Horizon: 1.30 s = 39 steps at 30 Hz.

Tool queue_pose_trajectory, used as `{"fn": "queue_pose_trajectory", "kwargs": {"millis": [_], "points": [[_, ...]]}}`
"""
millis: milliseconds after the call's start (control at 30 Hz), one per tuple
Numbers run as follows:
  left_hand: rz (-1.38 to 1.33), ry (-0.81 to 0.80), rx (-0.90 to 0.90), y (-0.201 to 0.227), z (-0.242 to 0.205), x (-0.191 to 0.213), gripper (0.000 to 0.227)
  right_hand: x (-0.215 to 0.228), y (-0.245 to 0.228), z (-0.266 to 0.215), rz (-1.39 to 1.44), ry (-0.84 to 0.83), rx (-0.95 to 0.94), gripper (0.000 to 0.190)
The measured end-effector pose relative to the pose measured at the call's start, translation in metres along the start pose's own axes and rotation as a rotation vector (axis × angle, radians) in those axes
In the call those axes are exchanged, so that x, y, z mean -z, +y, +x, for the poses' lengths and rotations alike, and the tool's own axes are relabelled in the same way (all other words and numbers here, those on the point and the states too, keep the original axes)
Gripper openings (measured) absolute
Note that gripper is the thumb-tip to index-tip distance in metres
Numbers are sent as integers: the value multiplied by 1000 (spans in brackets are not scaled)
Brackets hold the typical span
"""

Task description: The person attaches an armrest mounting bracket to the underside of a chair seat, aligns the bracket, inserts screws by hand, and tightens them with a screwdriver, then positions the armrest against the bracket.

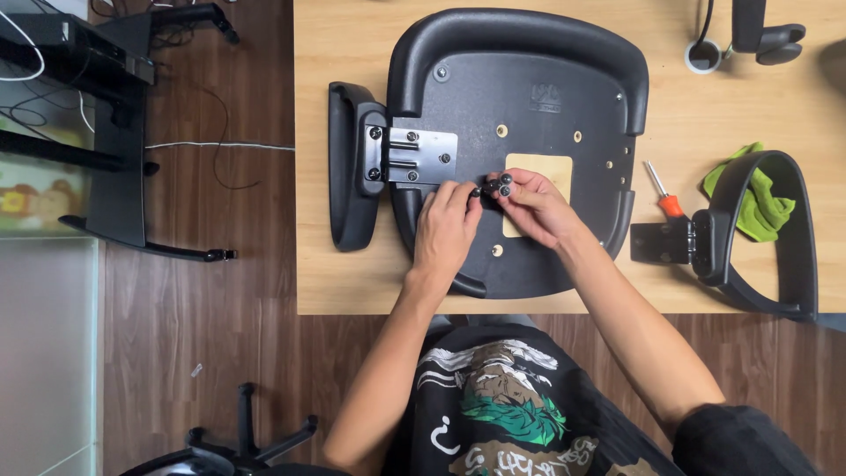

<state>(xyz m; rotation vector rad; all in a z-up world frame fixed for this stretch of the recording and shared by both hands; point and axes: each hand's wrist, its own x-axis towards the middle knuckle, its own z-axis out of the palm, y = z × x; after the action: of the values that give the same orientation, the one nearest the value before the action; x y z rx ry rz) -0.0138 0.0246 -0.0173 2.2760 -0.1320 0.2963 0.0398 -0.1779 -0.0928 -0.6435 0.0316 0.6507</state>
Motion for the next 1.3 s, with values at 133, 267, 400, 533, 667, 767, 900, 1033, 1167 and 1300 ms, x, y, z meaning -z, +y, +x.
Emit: {"fn": "queue_pose_trajectory", "kwargs": {"millis": [133, 267, 400, 533, 667, 767, 900, 1033, 1167, 1300], "points": [[-73, -63, 37, 5, 0, 3, 20, 6, 3, -3, 149, -77, -6, 20], [-154, -31, 13, 18, -1, 8, 23, 5, 14, -5, 337, -103, -14, 10], [-355, -9, 91, 21, 4, 12, 21, 3, 19, -3, 423, -99, 16, 12], [-495, -5, 107, 13, 5, 12, 19, 9, 19, -4, 488, -175, 21, 11], [-975, -211, 303, -7, 1, -1, 22, 9, 21, -7, 607, -213, 25, 14], [-1162, -338, 332, -14, 2, -2, 27, 1, 17, -10, 678, -244, 39, 15], [-1180, -407, 275, -16, 5, 0, 32, 0, 14, -11, 747, -249, 57, 16], [-1238, -431, 379, -9, 7, 3, 34, 4, 17, -11, 782, -237, 61, 19], [-1200, -328, 455, -8, 4, -5, 34, 4, 21, -10, 788, -239, 65, 19], [-1109, -204, 469, -5, 1, -12, 32, 9, 27, -7, 740, -169, 88, 20]]}}
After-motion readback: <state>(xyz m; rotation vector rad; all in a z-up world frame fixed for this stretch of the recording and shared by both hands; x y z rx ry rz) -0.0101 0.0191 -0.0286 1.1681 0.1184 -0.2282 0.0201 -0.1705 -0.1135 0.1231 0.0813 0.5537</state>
